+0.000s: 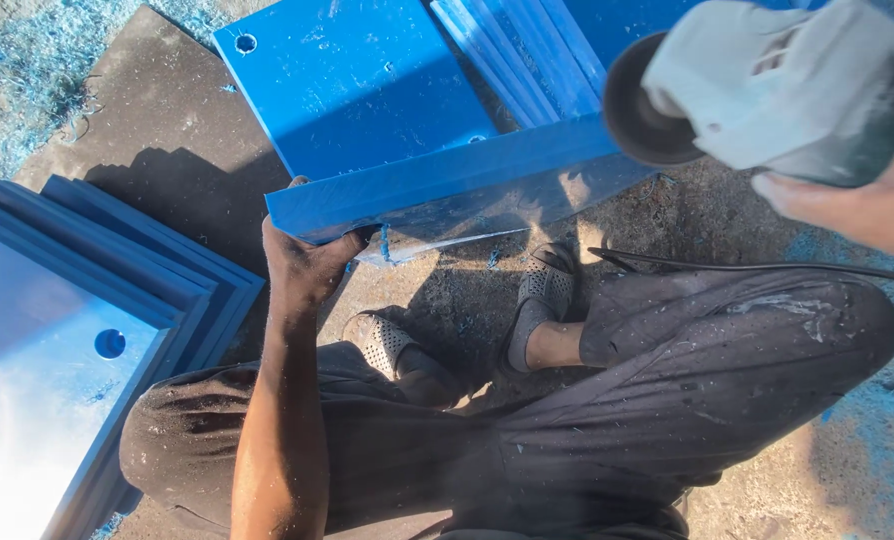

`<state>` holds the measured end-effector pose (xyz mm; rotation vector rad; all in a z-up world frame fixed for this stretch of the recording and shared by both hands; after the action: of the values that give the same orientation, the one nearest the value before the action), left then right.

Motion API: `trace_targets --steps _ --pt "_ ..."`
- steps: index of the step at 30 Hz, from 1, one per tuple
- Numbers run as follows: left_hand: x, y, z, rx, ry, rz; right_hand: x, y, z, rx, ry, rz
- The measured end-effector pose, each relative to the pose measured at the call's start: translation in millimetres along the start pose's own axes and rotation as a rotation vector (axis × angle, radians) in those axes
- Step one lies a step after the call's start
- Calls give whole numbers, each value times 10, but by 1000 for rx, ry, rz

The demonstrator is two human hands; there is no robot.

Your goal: Grinding the edges of blue plastic plates with a power grinder.

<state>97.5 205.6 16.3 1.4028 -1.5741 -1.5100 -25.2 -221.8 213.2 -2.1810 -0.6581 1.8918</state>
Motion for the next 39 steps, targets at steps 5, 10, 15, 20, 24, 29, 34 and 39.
trace_targets --steps 5,10,15,20,24,29,34,39 --pt "-27 159 22 61 -30 28 256 -600 -221 446 -330 499" --pt "5 125 56 36 -35 78 168 -26 221 -38 -36 5" --pt "8 148 29 25 -38 119 268 568 449 155 -68 75" --pt "-35 79 23 11 -57 35 69 -827 -199 62 48 133" --pt "-7 87 57 22 -58 129 261 -27 194 179 -139 177" --pt "3 135 -5 8 -41 162 334 758 486 199 -99 46" --pt "-32 56 45 -37 -33 171 82 -929 -249 191 -34 217" --pt "-30 45 50 -47 -33 118 103 672 391 140 -97 198"
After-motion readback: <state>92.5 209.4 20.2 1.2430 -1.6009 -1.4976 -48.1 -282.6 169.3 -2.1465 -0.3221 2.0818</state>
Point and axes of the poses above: each hand's wrist, its own z-axis away from the middle knuckle, its own x-axis out of the palm, y = z × x, the point moved 7 cm from there along -z, towards the middle knuckle, and after that the axes turned 10 degrees about -z, right-handed, at the moved point
